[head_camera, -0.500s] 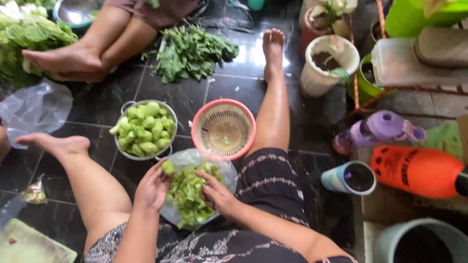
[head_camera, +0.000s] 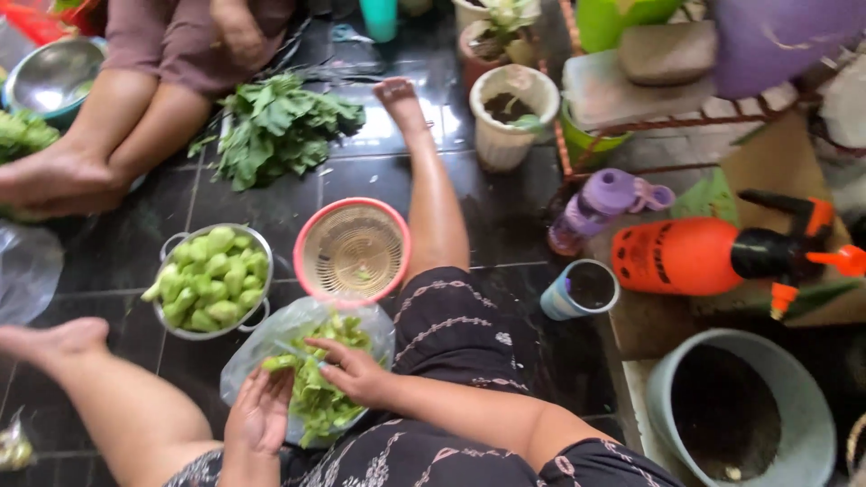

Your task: A person is sitting on the floor, meticulously picking small green leaves from their stems and collecting them in a plastic bag.

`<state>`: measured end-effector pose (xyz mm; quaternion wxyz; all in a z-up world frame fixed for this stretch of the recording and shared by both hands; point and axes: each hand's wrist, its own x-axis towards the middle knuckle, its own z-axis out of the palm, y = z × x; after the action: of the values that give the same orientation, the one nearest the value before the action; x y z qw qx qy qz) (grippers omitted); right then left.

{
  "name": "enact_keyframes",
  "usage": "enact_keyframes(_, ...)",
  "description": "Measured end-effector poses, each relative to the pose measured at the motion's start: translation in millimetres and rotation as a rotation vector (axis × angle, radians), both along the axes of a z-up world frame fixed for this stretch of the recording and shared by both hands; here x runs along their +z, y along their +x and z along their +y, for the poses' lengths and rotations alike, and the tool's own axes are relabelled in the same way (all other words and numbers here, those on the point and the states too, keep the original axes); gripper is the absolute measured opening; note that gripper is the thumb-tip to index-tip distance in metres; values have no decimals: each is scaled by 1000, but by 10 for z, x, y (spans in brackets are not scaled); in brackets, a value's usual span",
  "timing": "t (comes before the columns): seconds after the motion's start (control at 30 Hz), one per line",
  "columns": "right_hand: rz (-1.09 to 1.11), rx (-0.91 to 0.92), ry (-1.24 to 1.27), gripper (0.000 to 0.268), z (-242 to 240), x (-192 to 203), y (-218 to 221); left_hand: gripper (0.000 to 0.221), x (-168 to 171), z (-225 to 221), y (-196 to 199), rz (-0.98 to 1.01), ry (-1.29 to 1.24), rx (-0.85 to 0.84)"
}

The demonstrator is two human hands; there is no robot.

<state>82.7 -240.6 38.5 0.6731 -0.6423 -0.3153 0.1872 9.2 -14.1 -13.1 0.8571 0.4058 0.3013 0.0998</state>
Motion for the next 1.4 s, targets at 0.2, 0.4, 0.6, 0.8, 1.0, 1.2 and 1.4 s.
enact_keyframes(0.2,75,-8,17,57,-15,43,-36,28,25,-3,20,56,27,51)
enact_keyframes(0.4,130,-36,172,51,4,-277,126,14,17,-117,37,-124,-177,124)
enact_keyframes(0.6,207,316,315,53,-46,-218,98,29,624,-379,68,-24,-83,70)
enact_keyframes(0.8,-104,220,36,54,-91,-30,66,30,354,-344,17,3,-36,41)
enact_keyframes(1.0,-266,169,-46,51,-98,-26,22,31,275,-347,27,53,21,102)
enact_keyframes(1.2,-325,137,-69,54,-94,-24,18,35,319,-420,59,94,78,104)
enact_keyframes(1.4,-392,175,-52,61,-31,-588,-37,31,219,-385,-76,77,75,139)
